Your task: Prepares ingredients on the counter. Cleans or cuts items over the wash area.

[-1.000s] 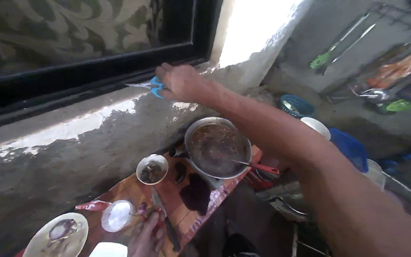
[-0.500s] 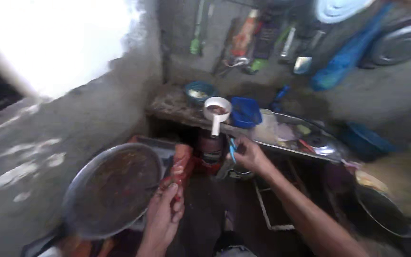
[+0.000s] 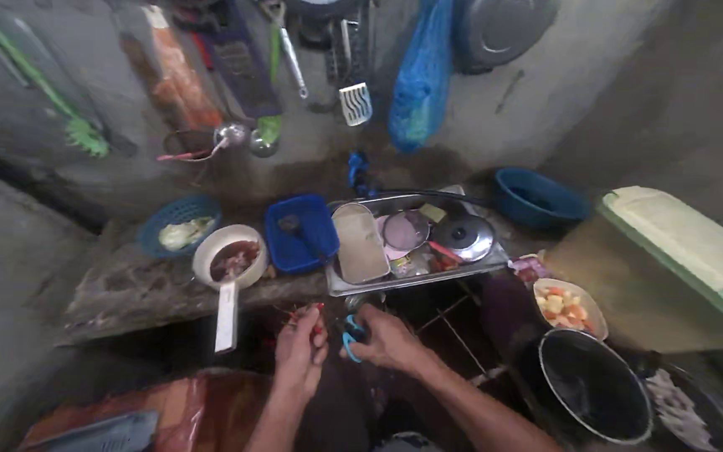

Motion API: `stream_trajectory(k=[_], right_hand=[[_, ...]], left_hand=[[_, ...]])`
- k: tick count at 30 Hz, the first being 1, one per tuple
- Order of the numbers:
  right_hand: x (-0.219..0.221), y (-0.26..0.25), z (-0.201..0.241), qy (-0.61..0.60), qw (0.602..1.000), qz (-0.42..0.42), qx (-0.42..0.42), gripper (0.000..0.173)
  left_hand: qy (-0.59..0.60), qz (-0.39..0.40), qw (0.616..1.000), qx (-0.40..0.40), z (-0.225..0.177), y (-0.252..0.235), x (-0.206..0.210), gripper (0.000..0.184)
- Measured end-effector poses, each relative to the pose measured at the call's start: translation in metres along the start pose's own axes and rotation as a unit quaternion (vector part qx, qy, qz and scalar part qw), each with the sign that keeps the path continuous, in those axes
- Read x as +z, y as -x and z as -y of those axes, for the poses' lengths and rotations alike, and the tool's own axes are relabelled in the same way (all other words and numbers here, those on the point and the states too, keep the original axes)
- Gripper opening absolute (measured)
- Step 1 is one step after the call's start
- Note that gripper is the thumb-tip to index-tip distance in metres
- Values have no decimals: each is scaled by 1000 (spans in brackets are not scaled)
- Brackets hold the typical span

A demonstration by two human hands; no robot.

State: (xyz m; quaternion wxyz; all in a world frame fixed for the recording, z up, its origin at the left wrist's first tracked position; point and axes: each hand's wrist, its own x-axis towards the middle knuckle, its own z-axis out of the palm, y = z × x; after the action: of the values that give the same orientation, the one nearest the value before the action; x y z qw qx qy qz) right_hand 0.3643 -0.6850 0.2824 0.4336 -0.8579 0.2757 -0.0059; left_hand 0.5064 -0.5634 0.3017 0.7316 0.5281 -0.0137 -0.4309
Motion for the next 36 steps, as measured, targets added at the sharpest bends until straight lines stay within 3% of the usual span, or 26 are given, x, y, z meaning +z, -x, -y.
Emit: stream_trajectory(k=[4, 10, 19, 31, 36], right_hand=[[-35, -24, -26, -11, 1000, 1, 18, 63], [-69, -60, -56, -18, 998, 67, 1, 59], [-89, -100, -69, -14, 997, 65, 30, 60], [-111, -139, -97, -6, 995, 53, 84, 58], [-126, -143, -121, -42, 997, 46, 43, 40]], left_hand=[[-83, 22, 996, 2, 5, -36, 25, 14], [-172, 142, 974, -41, -3, -87, 32, 14], [-313, 271, 904, -106, -28, -165, 42, 15], [-291, 301, 891, -177, -21, -230, 72, 16], [-287, 283, 897, -184, -11, -244, 92, 18]])
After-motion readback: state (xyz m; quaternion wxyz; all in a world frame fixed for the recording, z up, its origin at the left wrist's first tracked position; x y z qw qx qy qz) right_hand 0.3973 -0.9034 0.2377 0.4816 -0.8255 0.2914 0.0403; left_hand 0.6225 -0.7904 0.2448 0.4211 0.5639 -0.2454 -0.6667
